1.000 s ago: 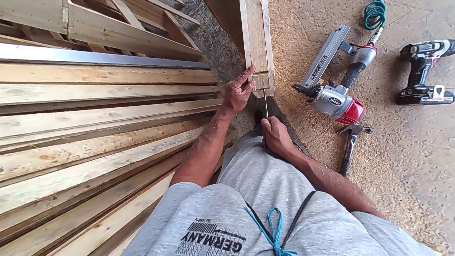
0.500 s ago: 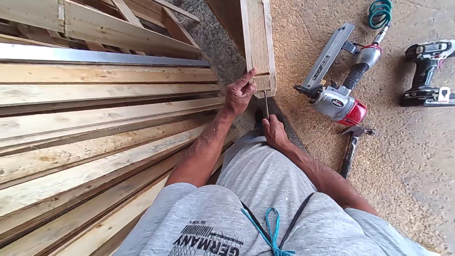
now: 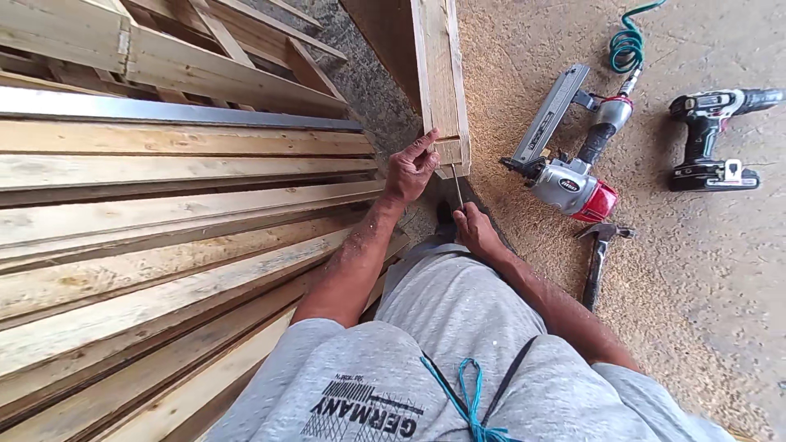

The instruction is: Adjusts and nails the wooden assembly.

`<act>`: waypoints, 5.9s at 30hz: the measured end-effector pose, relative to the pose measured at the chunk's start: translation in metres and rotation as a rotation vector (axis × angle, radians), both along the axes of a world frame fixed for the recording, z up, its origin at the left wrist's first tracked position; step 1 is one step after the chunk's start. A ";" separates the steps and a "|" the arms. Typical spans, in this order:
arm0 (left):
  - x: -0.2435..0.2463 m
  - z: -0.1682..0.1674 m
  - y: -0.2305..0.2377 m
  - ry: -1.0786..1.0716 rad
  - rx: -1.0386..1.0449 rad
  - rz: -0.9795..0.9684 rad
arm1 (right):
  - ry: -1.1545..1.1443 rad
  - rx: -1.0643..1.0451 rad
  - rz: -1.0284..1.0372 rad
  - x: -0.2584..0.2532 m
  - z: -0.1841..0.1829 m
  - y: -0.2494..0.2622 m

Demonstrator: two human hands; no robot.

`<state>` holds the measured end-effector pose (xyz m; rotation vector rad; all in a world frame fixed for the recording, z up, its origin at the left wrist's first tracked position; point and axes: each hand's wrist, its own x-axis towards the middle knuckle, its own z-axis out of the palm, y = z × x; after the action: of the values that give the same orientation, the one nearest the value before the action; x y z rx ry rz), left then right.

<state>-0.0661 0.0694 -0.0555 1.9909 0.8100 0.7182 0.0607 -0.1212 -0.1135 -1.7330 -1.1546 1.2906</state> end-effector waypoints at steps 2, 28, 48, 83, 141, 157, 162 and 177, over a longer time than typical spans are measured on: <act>0.003 -0.001 -0.002 -0.006 -0.008 0.046 | -0.068 -0.091 0.041 0.022 0.024 -0.018; 0.020 0.010 -0.020 0.118 -0.178 0.370 | -1.041 0.033 0.201 0.283 0.022 -0.042; 0.016 0.001 -0.026 0.083 -0.185 0.324 | -1.033 0.171 0.724 0.321 -0.013 0.011; 0.042 0.015 -0.019 0.089 -0.275 0.464 | -0.728 -0.742 -0.506 0.175 -0.024 -0.260; 0.029 0.009 0.004 0.171 -0.230 0.181 | 0.246 0.364 -0.245 0.007 -0.019 0.036; 0.012 -0.003 0.001 0.242 -0.272 0.076 | 0.105 0.121 -0.073 0.039 0.013 0.011; 0.011 -0.015 -0.014 0.035 -0.396 0.071 | 0.311 -0.068 -0.216 0.048 0.037 -0.056; 0.012 -0.016 -0.017 0.097 -0.314 0.109 | -1.160 0.254 0.287 0.106 0.212 0.041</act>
<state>-0.0536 0.0525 -0.0713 1.7183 1.0286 0.5216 0.1662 -0.0798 0.0982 -2.1786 -2.1232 0.1109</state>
